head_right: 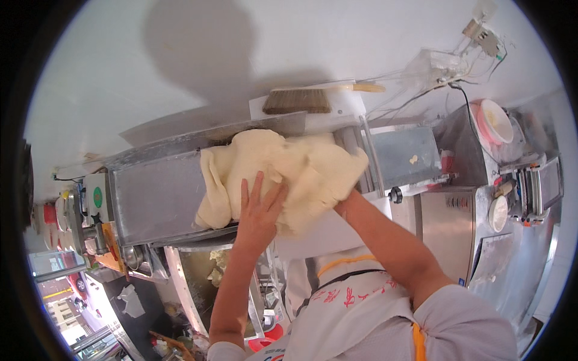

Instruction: The person processes large pieces of dough through a mechanical dough roller, repeatedly folding and re-inserting the dough to flatten and refine it.

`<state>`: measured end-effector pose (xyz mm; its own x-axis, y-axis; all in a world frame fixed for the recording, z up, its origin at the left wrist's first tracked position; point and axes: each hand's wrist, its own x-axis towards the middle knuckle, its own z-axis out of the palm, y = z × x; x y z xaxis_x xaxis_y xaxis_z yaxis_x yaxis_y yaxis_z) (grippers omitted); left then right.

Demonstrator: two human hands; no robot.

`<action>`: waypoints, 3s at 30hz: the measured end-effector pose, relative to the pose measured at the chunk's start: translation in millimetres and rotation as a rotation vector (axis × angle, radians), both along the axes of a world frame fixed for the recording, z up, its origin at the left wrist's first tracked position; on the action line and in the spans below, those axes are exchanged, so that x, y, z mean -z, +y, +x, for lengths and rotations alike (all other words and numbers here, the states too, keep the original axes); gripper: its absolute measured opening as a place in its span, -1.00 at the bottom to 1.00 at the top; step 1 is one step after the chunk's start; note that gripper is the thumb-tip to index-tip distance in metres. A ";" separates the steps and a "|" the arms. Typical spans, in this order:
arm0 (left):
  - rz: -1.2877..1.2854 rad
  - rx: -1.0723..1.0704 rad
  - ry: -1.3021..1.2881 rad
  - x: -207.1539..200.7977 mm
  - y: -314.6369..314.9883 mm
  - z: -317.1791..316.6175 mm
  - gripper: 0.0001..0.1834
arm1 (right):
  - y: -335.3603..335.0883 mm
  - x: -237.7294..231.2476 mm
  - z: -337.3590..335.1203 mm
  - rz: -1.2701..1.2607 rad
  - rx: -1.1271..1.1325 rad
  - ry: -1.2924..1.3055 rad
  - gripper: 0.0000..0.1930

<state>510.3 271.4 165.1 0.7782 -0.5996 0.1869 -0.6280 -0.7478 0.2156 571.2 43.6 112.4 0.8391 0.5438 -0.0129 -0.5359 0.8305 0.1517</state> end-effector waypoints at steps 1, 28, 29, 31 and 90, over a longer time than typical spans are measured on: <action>0.022 -0.040 -0.020 -7.7 -7.0 3.6 -0.11 | -2.7 0.4 -6.1 -0.062 0.031 0.005 -0.44; -1.529 -0.645 0.937 -78.2 136.9 87.5 -0.47 | -57.0 -64.1 -29.1 -0.525 0.273 0.124 -0.31; -1.599 -0.580 1.011 -93.4 133.3 89.1 -0.46 | -61.1 -58.9 -29.8 -0.577 0.283 0.116 -0.29; -1.747 -0.441 1.156 -113.9 118.9 90.7 -0.45 | -74.5 -45.6 -27.2 -0.652 0.297 0.102 -0.26; -0.514 -0.915 0.609 -31.0 136.8 53.7 -0.43 | -332.3 16.9 -55.1 -1.585 0.187 -0.006 -0.75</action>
<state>564.0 408.3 196.0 0.9184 0.2545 -0.3028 0.3956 -0.6022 0.6934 516.2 -288.7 95.5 0.8915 -0.1218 -0.4364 -0.4105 0.1902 -0.8918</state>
